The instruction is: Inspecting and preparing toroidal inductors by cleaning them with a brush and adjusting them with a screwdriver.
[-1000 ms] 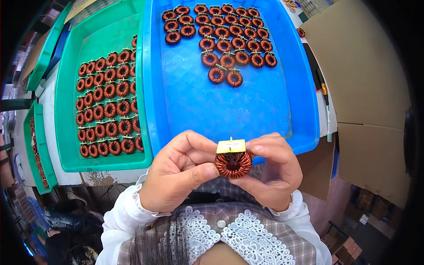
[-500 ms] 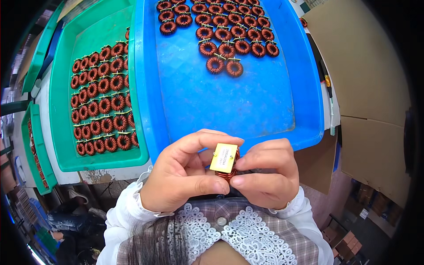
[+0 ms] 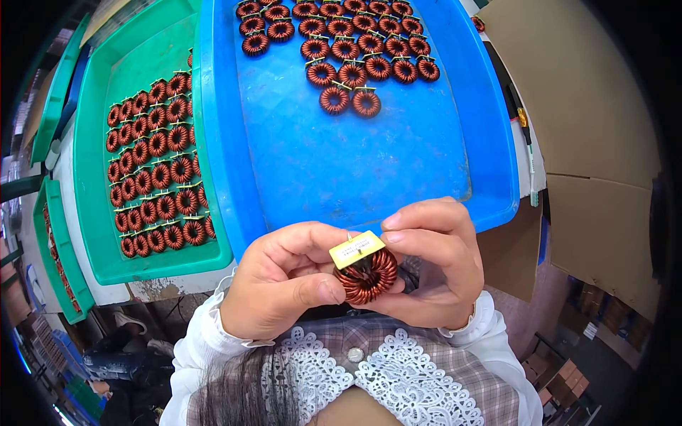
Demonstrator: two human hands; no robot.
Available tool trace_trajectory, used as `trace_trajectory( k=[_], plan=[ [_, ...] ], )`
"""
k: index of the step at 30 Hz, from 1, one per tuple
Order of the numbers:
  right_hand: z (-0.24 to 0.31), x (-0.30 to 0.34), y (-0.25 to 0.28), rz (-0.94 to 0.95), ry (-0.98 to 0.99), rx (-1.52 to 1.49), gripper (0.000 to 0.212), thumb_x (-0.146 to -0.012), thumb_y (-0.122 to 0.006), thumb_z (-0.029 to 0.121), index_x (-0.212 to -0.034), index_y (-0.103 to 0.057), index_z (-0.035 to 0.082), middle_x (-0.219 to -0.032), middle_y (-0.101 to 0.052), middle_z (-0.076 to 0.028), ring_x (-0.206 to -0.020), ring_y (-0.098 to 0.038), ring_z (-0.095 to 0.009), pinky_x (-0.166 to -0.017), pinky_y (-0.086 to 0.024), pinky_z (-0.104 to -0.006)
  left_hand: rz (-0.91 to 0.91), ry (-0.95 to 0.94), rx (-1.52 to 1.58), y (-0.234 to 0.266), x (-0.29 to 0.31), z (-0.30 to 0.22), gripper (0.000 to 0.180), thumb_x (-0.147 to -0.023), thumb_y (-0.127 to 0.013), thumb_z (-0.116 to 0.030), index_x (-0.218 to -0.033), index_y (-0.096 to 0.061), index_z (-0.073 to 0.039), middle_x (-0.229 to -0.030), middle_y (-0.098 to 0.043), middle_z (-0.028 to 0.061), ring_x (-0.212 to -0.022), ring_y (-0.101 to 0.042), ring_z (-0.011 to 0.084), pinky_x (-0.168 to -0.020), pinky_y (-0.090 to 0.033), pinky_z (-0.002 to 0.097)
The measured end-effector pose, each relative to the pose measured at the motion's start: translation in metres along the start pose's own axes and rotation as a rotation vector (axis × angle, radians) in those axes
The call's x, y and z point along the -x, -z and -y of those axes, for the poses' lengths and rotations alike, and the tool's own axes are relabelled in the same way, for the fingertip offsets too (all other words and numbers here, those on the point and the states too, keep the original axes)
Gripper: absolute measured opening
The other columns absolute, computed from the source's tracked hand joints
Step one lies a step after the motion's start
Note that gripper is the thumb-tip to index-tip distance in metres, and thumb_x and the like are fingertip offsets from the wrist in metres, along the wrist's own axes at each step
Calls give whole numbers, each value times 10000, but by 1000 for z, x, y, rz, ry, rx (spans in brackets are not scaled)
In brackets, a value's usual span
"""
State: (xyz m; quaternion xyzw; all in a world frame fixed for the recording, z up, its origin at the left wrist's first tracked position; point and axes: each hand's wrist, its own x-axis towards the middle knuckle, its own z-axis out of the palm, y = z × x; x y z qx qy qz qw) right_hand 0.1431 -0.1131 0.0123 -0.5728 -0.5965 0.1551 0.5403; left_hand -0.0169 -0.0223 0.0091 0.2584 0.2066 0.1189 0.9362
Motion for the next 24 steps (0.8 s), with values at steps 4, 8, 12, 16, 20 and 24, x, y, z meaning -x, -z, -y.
trace_trajectory(
  k=[4, 8, 12, 16, 20, 24],
  plan=[
    [-1, 0, 2, 21, -3, -34, 552, -516, -833, 101, -1015, -597, 60, -952, -587, -88, -782, -565, -183, -637, -447, -265, 84, 23, 111, 5, 0, 1, 399, -838, -601, -182, -1128, -457, 52, -1116, -538, 263, -1014, -566, 360, -879, -462, 448],
    [-1, 0, 1, 18, -7, -44, 552, -519, -831, 92, -1016, -593, 59, -950, -588, -89, -779, -569, -184, -642, -452, -268, 152, 65, 223, 5, 0, 1, 418, -889, -533, -167, -1211, -415, 70, -1184, -509, 240, -1083, -529, 347, -941, -416, 416],
    [0, -1, 1, 20, -7, -45, 532, -531, -830, 83, -1006, -590, 59, -950, -589, -91, -792, -576, -187, -654, -460, -269, 50, 67, 131, -3, -1, -2, 505, -855, -577, -265, -1206, -413, 59, -1129, -504, 322, -1033, -543, 413, -883, -454, 516],
    [-1, 2, -1, -15, -39, -70, 500, -548, -825, 81, -991, -592, 59, -948, -592, -93, -802, -579, -187, -653, -461, -265, 69, 70, 162, -3, -2, -2, 503, -871, -551, -257, -1214, -395, 76, -1126, -508, 314, -1043, -537, 407, -904, -435, 529],
    [-5, 4, -1, 3, -25, -71, 490, -555, -822, 83, -988, -594, 61, -949, -592, -93, -804, -580, -187, -655, -461, -264, 110, 9, 129, -1, -1, 1, 477, -894, -518, -225, -1230, -371, 79, -1162, -482, 311, -1097, -499, 404, -915, -424, 531],
    [-6, 6, -2, 7, -8, -61, 485, -561, -822, 98, -989, -594, 63, -952, -592, -99, -806, -580, -188, -657, -461, -266, 80, 2, 107, -1, 1, 2, 453, -908, -489, -212, -1231, -363, 79, -1158, -481, 299, -1105, -491, 405, -921, -412, 541]
  ],
)
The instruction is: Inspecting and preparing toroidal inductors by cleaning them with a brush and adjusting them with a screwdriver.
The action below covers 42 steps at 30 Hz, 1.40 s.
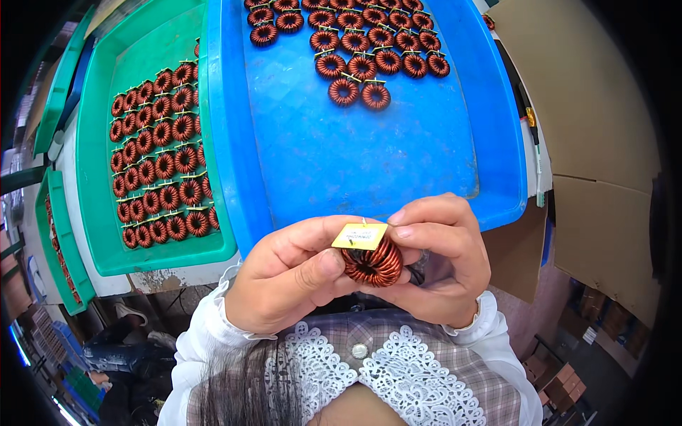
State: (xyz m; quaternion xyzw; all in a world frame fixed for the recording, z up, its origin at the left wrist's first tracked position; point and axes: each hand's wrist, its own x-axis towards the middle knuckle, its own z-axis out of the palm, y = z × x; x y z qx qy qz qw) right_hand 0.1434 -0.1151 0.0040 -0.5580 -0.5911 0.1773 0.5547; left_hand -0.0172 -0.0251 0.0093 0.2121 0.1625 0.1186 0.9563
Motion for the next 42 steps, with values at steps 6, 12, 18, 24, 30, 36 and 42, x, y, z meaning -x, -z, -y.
trace_trajectory(
  k=[6, 12, 18, 24, 30, 36, 42],
  plan=[
    [6, -3, 10, 7, -82, -129, 391, -632, -780, 103, -983, -625, 32, -928, -584, -103, -734, -566, -157, -597, -453, -234, -11, -29, -82, -3, 0, 3, 432, -935, -422, -266, -1200, -388, 73, -1088, -515, 262, -1018, -551, 343, -890, -444, 497],
    [11, -22, 17, 153, -272, -174, 180, -661, -675, -16, -840, -684, -8, -707, -549, -68, -643, -496, -116, -544, -365, -226, 159, 66, -90, 9, 2, 0, 447, -965, -339, -296, -1216, -392, 70, -1067, -551, 185, -962, -558, 207, -814, -444, 310],
    [14, -28, 20, 205, -321, -226, 170, -625, -693, -23, -794, -682, -7, -705, -550, -63, -583, -478, -96, -489, -339, -203, 159, 190, -45, 9, 0, -2, 442, -967, -329, -293, -1203, -402, 73, -1033, -569, 196, -905, -583, 223, -734, -458, 301],
    [14, -34, 20, 275, -269, -81, 59, -622, -642, 6, -673, -614, 16, -691, -532, -50, -557, -444, -79, -467, -330, -211, 105, 278, 28, 4, 0, -2, 464, -964, -326, -317, -1179, -405, 87, -945, -579, 206, -830, -584, 211, -776, -469, 334],
    [10, -35, 14, 107, -228, -22, 24, -708, -536, 1, -692, -521, 10, -679, -504, -52, -580, -435, -91, -508, -342, -216, 163, 261, 310, 6, 0, 9, 497, -952, -340, -360, -1119, -430, 99, -757, -539, 153, -634, -504, 155, -928, -410, 503],
    [12, -29, 24, 180, -361, -119, 83, -760, -513, -11, -679, -504, 1, -687, -513, -65, -592, -456, -111, -536, -365, -229, 76, 283, 292, 2, -3, 6, 389, -934, -401, -318, -977, -488, 59, -565, -469, 55, -542, -483, 136, -776, -480, 555],
    [12, -29, 17, 187, -302, -178, 62, -702, -655, -4, -757, -628, -14, -736, -585, -92, -629, -519, -110, -537, -385, -215, 115, 238, 289, 5, -1, 3, 441, -937, -373, -349, -1021, -466, 74, -621, -480, 85, -563, -490, 139, -786, -483, 529]
  ],
)
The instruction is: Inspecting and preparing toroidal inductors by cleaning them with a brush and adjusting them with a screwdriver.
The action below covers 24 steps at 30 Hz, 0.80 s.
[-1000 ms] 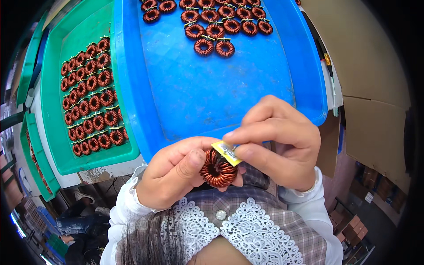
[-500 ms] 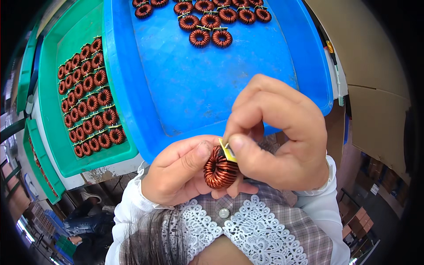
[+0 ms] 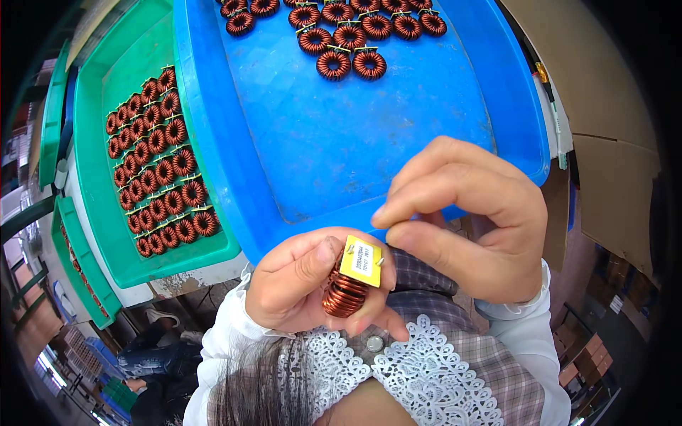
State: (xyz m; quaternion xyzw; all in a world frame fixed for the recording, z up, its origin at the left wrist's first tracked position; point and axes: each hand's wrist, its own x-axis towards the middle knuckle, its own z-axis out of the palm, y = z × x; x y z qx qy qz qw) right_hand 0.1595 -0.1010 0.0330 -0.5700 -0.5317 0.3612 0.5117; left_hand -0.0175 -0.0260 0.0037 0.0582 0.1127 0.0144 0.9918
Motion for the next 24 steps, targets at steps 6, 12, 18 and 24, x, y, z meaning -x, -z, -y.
trace_trajectory(
  k=[6, 12, 18, 24],
  plan=[
    [-2, 5, 3, 37, -20, -79, 145, -674, -681, -18, -819, -672, -9, -749, -597, -90, -590, -513, -96, -514, -377, -201, 65, -71, -11, 10, 1, 5, 483, -956, -315, -353, -1120, -424, 88, -758, -523, 151, -611, -494, 150, -846, -456, 509],
    [-6, 6, 12, 98, -114, -74, 72, -709, -664, 23, -773, -647, -6, -741, -585, -83, -606, -495, -91, -515, -367, -208, -29, -174, -416, 2, 1, 4, 418, -962, -321, -291, -1163, -407, 65, -915, -566, 188, -777, -558, 183, -900, -434, 401],
    [-1, 8, 15, -197, -259, -315, 94, -817, -563, 71, -771, -545, -10, -764, -508, -62, -650, -453, -99, -599, -365, -211, 1, -304, -554, -2, -8, 6, 246, -917, -413, -44, -1142, -401, 54, -1153, -515, 243, -1121, -498, 274, -957, -390, 382],
    [-9, 16, 21, -15, -169, -181, 159, -748, -693, 111, -829, -599, 11, -801, -557, -46, -661, -492, -79, -582, -392, -205, -100, -338, -558, -6, -10, 5, 141, -894, -460, -16, -1025, -429, 27, -1174, -500, 240, -1121, -493, 262, -963, -378, 383]
  ],
)
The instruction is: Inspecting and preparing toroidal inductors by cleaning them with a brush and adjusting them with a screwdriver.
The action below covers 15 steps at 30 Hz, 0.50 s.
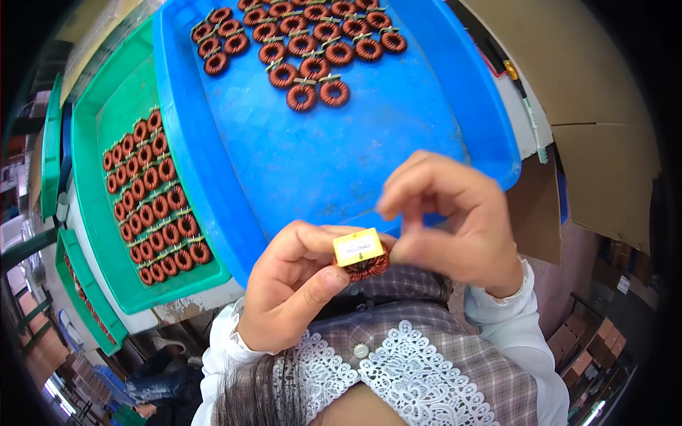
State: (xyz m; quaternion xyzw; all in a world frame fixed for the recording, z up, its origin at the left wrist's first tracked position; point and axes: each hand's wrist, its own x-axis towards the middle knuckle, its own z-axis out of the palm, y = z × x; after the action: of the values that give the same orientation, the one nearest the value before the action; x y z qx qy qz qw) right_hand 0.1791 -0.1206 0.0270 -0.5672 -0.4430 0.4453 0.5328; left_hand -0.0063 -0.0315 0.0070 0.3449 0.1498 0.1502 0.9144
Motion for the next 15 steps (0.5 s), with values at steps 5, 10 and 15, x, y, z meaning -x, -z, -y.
trace_trajectory(
  k=[5, 10, 15],
  plan=[
    [-4, 7, -1, -49, 117, 136, 291, -645, -772, 97, -898, -637, 43, -838, -549, -37, -642, -504, -96, -548, -423, -223, 54, -21, -249, 0, -11, 0, 154, -862, -490, 43, -1000, -433, 8, -1185, -497, 232, -1065, -512, 215, -924, -399, 350],
    [-3, 9, 35, -445, 185, -192, 222, -737, -693, 18, -936, -600, -8, -929, -604, -69, -781, -604, -128, -638, -493, -224, -139, -364, -1057, -2, -21, -8, 354, -744, -686, -51, -1030, -487, 8, -1153, -541, 202, -966, -577, 258, -843, -455, 349],
    [-40, 14, 136, -998, 76, 314, 258, -763, -669, 47, -989, -573, -32, -868, -642, -111, -680, -594, -130, -592, -488, -243, 68, -128, -1546, -1, -17, -11, 395, -659, -758, -136, -976, -579, 18, -971, -628, 151, -854, -616, 287, -733, -493, 330]
  ],
)
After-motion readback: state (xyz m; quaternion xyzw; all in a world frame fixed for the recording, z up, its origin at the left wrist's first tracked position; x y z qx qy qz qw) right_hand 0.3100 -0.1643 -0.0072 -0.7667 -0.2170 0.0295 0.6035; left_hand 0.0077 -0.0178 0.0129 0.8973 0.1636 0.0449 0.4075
